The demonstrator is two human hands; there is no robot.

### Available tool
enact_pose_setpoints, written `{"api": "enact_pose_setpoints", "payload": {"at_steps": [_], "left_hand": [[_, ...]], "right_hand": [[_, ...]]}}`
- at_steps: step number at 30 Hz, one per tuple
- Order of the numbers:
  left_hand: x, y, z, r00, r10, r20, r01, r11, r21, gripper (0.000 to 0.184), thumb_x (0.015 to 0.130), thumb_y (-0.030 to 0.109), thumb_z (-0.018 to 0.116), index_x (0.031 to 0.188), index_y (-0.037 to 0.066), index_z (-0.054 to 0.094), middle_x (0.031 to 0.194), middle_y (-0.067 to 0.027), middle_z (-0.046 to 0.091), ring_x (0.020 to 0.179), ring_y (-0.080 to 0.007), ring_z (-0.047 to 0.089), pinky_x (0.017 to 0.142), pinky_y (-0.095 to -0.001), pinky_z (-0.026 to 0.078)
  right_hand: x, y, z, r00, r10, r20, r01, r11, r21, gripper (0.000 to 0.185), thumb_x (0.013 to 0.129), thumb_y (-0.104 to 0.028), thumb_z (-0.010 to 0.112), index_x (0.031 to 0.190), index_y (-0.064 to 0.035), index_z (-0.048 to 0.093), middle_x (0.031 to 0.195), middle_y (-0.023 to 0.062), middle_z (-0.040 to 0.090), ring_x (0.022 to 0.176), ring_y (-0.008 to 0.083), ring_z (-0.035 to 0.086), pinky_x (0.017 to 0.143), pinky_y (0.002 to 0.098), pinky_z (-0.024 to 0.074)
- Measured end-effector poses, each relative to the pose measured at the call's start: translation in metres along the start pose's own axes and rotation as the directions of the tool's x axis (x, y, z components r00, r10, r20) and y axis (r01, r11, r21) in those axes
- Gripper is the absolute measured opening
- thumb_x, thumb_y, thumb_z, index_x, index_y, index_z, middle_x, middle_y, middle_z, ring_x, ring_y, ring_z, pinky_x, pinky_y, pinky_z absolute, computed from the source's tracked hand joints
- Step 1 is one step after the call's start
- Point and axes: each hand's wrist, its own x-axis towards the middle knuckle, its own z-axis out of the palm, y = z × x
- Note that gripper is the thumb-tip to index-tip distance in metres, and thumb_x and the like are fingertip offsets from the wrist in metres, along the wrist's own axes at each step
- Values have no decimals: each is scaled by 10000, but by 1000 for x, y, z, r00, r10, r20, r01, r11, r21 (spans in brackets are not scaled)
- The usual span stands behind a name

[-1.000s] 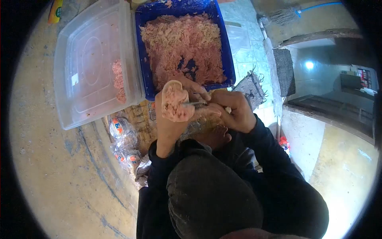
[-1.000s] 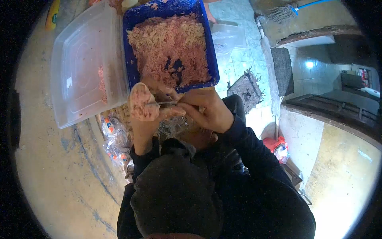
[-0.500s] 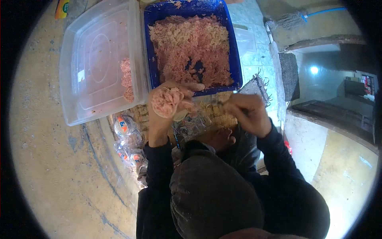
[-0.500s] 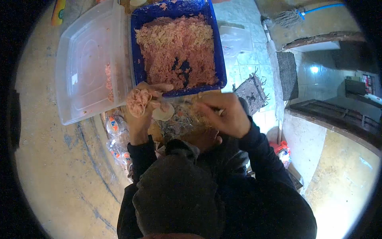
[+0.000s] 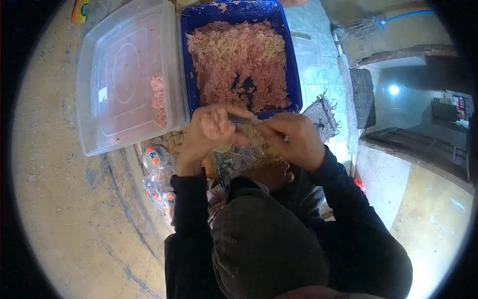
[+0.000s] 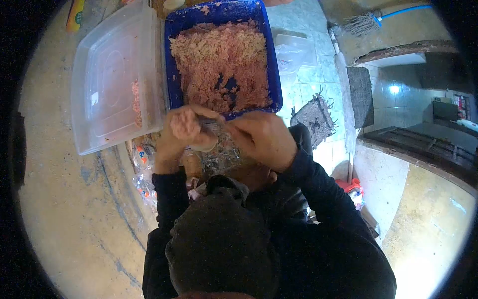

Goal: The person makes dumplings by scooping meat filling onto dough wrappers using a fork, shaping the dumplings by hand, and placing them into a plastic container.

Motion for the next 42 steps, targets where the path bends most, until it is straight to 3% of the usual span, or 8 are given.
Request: {"api": "enact_pose_setpoints", "payload": {"at_steps": [1,4,6,10,16,27,33,42], "left_hand": [[0,-9,0,999,46,-26,-40,984,174,623,560,42,940,1125,-15,685,1100,-119,729,961,-171,696,785,-287,563],[-2,-18,20,913,8,-407,-113,966,-234,516,551,85,971,967,-4,679,1010,-100,725,910,-152,686,757,-292,555],[6,-16,37,825,405,-394,-352,914,203,504,583,143,982,926,20,633,963,-83,712,884,-125,669,765,-276,544],[-2,22,59,838,301,-456,-271,953,132,615,606,204,983,1086,13,651,996,-94,717,926,-131,673,794,-264,544],[2,12,10,997,-13,72,26,982,-188,795,584,125,973,1291,7,632,1047,-76,722,1004,-152,671,834,-279,559],[6,-18,9,957,254,-138,-153,850,504,510,561,64,846,1035,-6,672,912,-109,693,838,-187,668,776,-321,515],[12,-41,16,944,238,-227,-154,930,334,433,588,-11,826,991,20,672,875,-73,703,798,-190,660,758,-320,513],[3,-20,25,883,223,-414,-163,971,175,301,674,-1,838,855,34,599,747,2,586,714,-79,538,678,-233,460]], "right_hand": [[-1,-1,0,997,75,-37,-77,996,-50,94,915,-85,688,888,3,704,729,144,626,653,302,626,614,402,488],[-15,-9,2,979,199,-54,-184,962,201,76,907,-70,694,896,5,703,733,147,622,670,311,630,619,401,490],[-14,-13,13,982,181,-51,-165,959,228,66,901,-62,698,911,2,710,743,153,623,679,315,632,621,402,489],[-11,-18,4,986,123,-112,-102,979,179,69,883,-42,714,936,1,721,778,169,628,702,330,632,619,413,483],[-8,-8,10,999,50,16,-51,995,82,76,875,-61,721,889,13,735,688,164,639,582,245,630,531,355,453],[15,-25,-18,998,55,22,-51,983,-177,208,935,-239,675,831,-70,738,648,159,646,585,341,658,536,438,505],[23,-30,-23,962,139,234,-29,908,-418,217,941,-233,666,861,-46,740,646,151,646,574,328,655,548,436,492],[9,-41,-33,979,204,-17,-205,970,-135,223,940,-217,669,787,-60,707,655,162,651,591,356,661,548,447,512]]}}
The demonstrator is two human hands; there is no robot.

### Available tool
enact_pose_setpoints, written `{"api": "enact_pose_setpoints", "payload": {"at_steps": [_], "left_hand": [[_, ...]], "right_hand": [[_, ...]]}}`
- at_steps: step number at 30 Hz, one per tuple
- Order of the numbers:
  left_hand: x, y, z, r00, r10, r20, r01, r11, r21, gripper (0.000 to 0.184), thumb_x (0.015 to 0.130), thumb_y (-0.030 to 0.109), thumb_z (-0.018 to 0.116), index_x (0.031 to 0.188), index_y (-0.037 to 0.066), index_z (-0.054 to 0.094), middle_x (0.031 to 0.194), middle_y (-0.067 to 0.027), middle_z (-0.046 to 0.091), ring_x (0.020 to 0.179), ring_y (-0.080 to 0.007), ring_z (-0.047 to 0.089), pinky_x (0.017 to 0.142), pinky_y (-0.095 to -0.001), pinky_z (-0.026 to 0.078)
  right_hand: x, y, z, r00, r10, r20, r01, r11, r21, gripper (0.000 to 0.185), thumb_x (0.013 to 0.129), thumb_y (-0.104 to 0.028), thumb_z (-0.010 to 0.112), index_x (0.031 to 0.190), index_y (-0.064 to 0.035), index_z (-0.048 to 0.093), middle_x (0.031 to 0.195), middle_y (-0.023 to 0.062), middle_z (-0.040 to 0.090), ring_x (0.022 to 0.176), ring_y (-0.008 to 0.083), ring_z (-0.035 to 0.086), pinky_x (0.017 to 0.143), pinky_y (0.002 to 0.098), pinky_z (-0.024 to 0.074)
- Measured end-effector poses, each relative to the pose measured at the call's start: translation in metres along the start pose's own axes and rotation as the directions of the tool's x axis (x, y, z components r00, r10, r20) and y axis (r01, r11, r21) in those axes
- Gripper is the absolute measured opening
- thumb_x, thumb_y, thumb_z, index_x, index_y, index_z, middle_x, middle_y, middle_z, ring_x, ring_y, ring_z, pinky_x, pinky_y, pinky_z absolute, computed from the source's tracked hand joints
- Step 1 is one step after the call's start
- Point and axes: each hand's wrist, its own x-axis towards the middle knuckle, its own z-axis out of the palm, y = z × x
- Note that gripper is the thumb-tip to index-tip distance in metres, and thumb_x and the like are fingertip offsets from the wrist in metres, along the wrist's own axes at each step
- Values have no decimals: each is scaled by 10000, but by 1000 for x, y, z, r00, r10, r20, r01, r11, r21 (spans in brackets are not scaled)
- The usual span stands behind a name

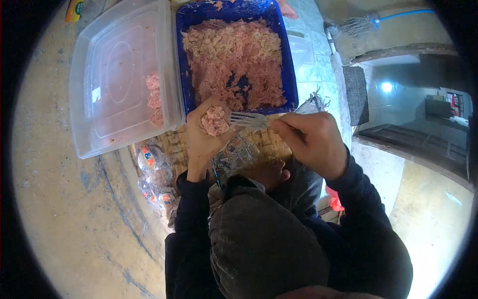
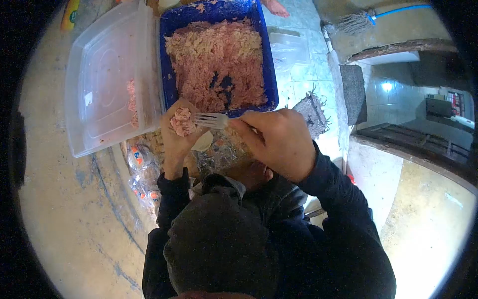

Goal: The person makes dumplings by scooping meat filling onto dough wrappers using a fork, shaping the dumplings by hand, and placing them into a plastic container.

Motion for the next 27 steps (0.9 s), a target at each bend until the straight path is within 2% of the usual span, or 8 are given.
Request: {"api": "enact_pose_setpoints", "payload": {"at_steps": [11,13,16,18,20,24,26,27], "left_hand": [[-2,7,22,981,194,-28,-158,870,467,356,663,66,837,971,6,669,876,-146,698,764,-230,701,706,-319,534],[-2,6,23,982,188,17,-170,841,513,362,683,91,854,990,5,683,899,-157,710,783,-250,715,716,-321,540],[-4,-10,26,995,100,-23,-81,902,425,297,747,132,870,955,13,695,895,-123,717,775,-202,705,690,-308,532],[-2,-30,24,995,14,-101,-7,997,77,239,803,158,864,909,18,702,850,-63,709,758,-138,677,656,-282,520],[1,-27,21,998,-58,-29,60,995,81,217,821,128,846,944,23,701,866,-40,699,747,-116,655,647,-273,520],[0,-27,17,971,-181,157,204,967,-151,284,854,83,815,1096,30,675,940,-15,675,719,-86,601,648,-254,514],[-2,-15,8,950,-230,210,275,936,-220,317,853,93,818,1122,39,659,967,-13,670,722,-85,594,655,-245,503],[2,-10,7,927,-261,271,336,897,-287,350,852,102,821,1147,48,642,995,-11,665,724,-83,587,663,-236,493]], "right_hand": [[-11,16,21,984,179,20,-180,974,140,200,981,-122,645,983,56,736,746,144,718,605,117,619,583,286,494],[-7,22,20,970,226,93,-245,897,369,200,990,-116,634,998,54,740,799,139,740,672,121,647,643,279,514],[-4,33,13,971,128,-201,-79,968,238,212,954,-178,677,915,23,731,712,202,680,550,294,645,563,373,500],[-13,58,4,979,120,-167,-121,993,7,189,932,-117,652,1064,-4,726,782,174,689,668,272,675,599,372,518],[-24,96,12,998,-53,22,52,666,-744,365,891,-67,611,1253,-50,655,875,133,644,789,273,656,635,382,530],[-62,107,-10,985,74,155,67,666,-743,530,841,-11,550,1361,-104,585,924,121,592,871,307,620,715,414,531],[-52,77,-40,971,195,140,-39,703,-710,371,914,-23,574,1268,-86,665,832,123,629,730,276,655,628,394,538],[-50,75,-44,995,80,67,-29,834,-551,293,923,-39,609,1204,-61,690,842,141,667,705,277,675,614,374,543]]}}
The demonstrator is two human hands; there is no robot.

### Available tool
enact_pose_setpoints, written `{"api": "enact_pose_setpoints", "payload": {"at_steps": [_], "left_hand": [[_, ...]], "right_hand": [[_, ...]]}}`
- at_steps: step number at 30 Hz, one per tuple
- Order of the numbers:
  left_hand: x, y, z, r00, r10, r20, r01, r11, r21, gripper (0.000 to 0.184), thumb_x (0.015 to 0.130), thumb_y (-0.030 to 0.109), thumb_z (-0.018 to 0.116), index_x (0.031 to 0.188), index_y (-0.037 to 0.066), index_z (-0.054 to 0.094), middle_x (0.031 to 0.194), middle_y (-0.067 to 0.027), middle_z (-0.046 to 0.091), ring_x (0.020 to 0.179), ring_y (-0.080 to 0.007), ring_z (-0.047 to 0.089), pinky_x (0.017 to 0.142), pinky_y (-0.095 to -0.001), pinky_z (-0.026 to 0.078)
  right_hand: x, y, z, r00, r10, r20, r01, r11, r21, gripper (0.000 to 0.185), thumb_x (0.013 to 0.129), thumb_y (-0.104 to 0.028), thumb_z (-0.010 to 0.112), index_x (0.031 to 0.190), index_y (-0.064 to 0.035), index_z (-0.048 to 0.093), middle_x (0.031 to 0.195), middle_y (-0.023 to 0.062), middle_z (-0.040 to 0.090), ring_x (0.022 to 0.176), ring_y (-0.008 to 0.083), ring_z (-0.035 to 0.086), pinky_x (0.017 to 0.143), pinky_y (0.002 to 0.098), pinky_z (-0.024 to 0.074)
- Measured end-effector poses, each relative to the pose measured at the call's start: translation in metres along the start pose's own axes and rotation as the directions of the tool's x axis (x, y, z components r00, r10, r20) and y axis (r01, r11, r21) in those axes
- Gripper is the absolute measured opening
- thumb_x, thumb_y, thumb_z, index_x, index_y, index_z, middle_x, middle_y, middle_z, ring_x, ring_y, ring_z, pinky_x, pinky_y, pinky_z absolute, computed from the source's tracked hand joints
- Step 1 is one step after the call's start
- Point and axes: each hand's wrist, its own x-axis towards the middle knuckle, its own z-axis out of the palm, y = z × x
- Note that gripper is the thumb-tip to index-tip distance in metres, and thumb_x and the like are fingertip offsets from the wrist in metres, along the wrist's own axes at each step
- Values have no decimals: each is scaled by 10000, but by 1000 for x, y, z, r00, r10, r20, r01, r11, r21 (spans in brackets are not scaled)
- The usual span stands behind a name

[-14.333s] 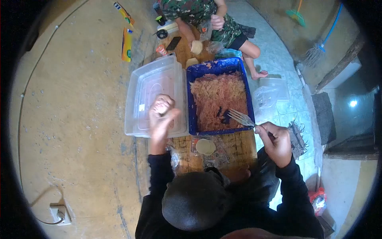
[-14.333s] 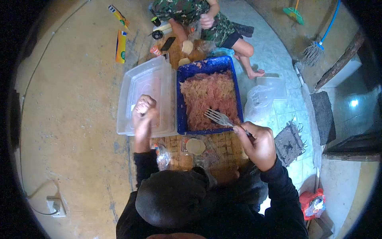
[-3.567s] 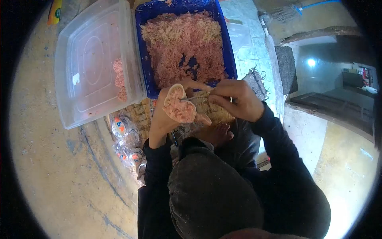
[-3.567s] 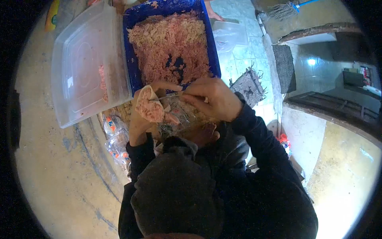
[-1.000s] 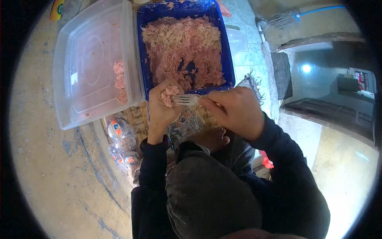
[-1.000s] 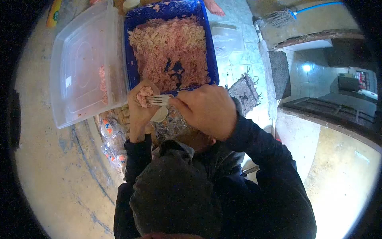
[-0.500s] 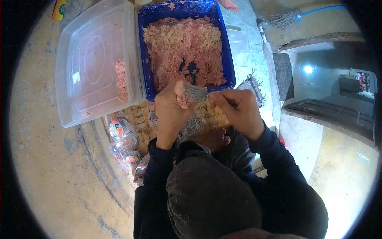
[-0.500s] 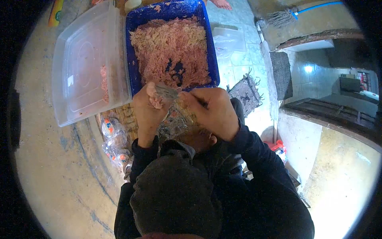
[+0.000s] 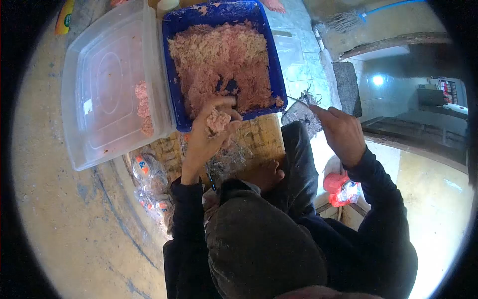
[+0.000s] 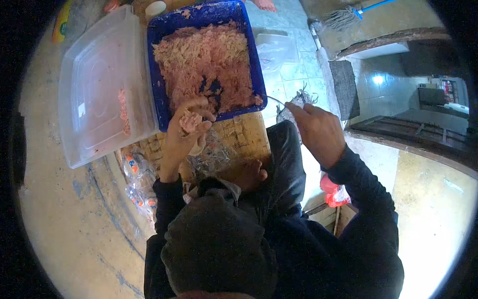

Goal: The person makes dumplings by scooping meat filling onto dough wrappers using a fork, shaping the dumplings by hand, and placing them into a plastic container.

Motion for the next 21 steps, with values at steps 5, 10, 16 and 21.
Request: {"api": "enact_pose_setpoints", "payload": {"at_steps": [5,10,16,21], "left_hand": [[12,-2,12,960,263,97,-278,935,221,292,762,68,845,983,48,655,859,-7,645,710,-84,569,668,-240,472],[1,5,22,940,331,85,-338,871,356,247,672,1,826,827,45,639,750,-4,614,695,-94,560,653,-269,468],[-3,-9,13,972,234,6,-194,788,584,275,645,2,829,829,50,629,760,-12,631,703,-96,574,641,-280,472],[3,-5,15,963,267,41,-266,911,315,271,697,64,866,836,56,634,761,-1,631,726,-74,576,650,-267,474]], "right_hand": [[9,-52,-17,976,-143,-162,209,821,532,129,896,-87,731,969,19,720,809,172,722,622,287,700,566,346,537],[24,-73,6,966,-215,-147,257,874,413,111,902,-116,729,921,-8,712,708,131,678,594,312,669,530,383,509],[44,-65,-13,954,-274,126,239,941,238,161,925,-192,703,916,-32,711,716,140,681,618,320,673,574,410,521],[49,-81,-12,969,-237,-64,243,895,373,201,947,-268,619,893,-96,708,768,138,701,707,334,699,626,450,553]]}}
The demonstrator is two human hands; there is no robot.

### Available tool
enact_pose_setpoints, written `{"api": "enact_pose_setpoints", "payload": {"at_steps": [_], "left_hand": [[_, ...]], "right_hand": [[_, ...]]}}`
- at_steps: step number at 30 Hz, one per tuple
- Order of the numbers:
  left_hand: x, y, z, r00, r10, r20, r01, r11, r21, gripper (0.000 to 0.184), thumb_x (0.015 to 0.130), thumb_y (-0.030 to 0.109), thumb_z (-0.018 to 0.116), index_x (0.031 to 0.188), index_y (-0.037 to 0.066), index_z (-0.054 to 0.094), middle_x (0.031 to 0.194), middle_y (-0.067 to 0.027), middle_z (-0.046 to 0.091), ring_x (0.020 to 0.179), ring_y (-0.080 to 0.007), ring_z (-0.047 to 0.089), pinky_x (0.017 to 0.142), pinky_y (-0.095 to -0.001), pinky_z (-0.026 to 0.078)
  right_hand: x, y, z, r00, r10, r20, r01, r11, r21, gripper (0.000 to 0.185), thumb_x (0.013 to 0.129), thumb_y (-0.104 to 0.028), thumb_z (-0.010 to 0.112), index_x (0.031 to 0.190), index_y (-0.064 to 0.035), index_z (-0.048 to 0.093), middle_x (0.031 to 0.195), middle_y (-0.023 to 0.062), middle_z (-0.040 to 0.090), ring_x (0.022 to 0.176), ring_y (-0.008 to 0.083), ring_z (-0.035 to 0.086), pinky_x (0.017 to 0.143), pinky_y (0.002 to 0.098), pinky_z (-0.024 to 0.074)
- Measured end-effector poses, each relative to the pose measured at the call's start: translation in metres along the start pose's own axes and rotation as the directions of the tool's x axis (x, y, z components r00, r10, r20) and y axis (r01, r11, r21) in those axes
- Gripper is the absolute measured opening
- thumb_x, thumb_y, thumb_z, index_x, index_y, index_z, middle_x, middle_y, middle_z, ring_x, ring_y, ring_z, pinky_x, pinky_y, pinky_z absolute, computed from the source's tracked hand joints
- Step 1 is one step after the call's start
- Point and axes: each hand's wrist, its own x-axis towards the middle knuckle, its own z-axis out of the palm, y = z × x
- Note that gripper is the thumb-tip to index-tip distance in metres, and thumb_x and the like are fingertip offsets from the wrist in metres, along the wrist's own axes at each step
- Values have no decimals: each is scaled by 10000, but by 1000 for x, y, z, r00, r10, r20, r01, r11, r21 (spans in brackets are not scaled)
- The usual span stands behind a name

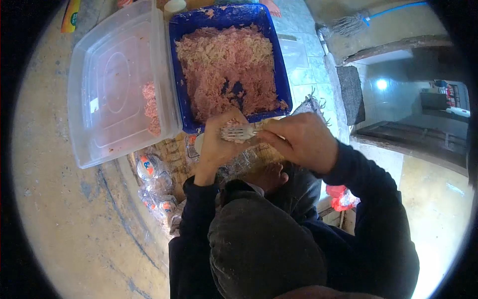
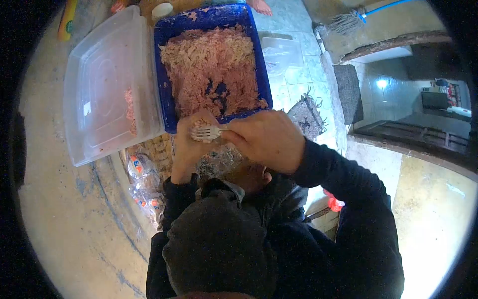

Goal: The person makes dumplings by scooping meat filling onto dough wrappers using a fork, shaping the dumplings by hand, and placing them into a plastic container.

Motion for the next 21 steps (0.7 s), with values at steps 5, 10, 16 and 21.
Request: {"api": "enact_pose_setpoints", "payload": {"at_steps": [5,10,16,21], "left_hand": [[-4,13,-9,994,-71,78,68,997,48,252,748,98,856,810,51,617,763,5,622,738,-59,562,653,-263,463],[-4,10,-13,980,-138,146,143,989,-28,261,758,106,853,790,44,602,766,-2,611,765,-63,557,666,-272,461],[-19,14,-4,991,-133,-17,129,977,-167,260,738,83,861,892,48,654,843,-25,671,774,-77,597,684,-242,486],[-1,53,-7,994,-5,110,-9,992,127,609,742,127,866,1294,8,637,1152,-123,718,945,-185,684,888,-333,536]], "right_hand": [[9,7,-11,994,-35,108,37,999,-17,250,941,-289,637,825,-75,693,701,152,670,657,356,670,607,476,525],[12,14,-26,981,-88,172,88,996,4,222,926,-272,670,832,-72,691,684,153,652,623,353,648,591,468,504],[12,31,-15,959,-284,11,282,956,80,99,864,-108,760,876,-14,732,763,137,708,616,285,685,557,375,524],[1,14,-10,992,-128,-17,129,978,165,161,913,-203,705,943,-46,722,776,147,701,663,330,685,603,434,537]]}}
